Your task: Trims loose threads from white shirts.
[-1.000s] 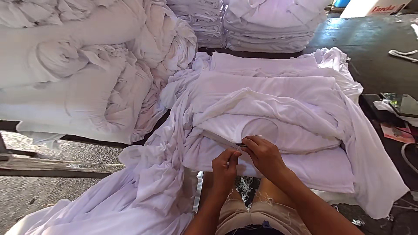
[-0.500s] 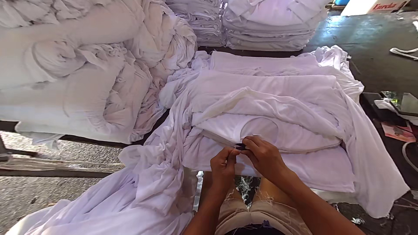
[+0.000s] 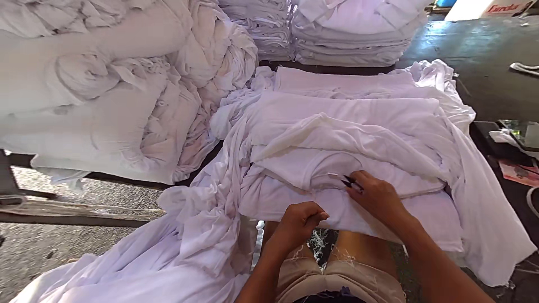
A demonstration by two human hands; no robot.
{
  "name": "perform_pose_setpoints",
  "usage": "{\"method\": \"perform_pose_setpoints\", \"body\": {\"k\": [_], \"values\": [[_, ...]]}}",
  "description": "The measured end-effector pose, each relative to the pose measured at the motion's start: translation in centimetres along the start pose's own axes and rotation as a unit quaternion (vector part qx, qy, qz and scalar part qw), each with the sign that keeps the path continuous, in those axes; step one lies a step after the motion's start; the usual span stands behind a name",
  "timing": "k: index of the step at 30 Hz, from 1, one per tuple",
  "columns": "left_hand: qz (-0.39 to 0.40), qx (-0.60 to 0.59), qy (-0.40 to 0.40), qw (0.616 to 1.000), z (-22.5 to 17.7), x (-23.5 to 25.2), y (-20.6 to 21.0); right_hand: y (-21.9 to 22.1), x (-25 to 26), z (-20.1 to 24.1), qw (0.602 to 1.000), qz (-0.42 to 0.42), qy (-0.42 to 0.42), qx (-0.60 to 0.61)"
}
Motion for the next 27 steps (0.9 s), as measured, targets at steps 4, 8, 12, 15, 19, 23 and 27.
{"method": "perform_pose_setpoints", "body": {"k": [4,8,12,15,19,23,27], "values": [[0.052,-0.004,-0.005,0.999,0.3,0.3,0.5,-0.6,-1.0,-3.4,0.998,0.059,0.023,0.026],[0.126,-0.011,0.023,0.992,-0.3,0.7,1.4,-1.0,-1.4,-3.8,0.995,-0.010,-0.004,0.104],[0.182,-0.014,-0.005,0.983,-0.5,0.4,1.7,-1.1,-1.4,-3.6,0.988,-0.072,-0.013,0.135],[0.171,-0.010,-0.002,0.985,-0.4,0.2,1.3,0.1,-1.5,-3.2,0.993,-0.005,-0.038,0.111],[0.201,-0.045,0.020,0.978,-0.8,0.6,1.5,0.1,-1.3,-3.4,0.996,0.082,-0.036,0.015],[0.163,0.047,0.037,0.985,-1.3,3.9,1.3,-5.3,1.9,-3.1,0.998,-0.028,-0.044,0.019],[-0.102,0.261,0.001,0.960,0.8,12.3,-4.7,-9.4,7.1,-4.5,0.983,-0.184,0.012,-0.004]]}}
Point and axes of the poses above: each hand's wrist, its own x-axis towards the middle knuckle, its own y-axis out of the palm, z = x × y, the point moved 5 cm from there along x, towards the middle knuckle, and after that the axes turned 7 degrees about -y, right-handed, at the moved point
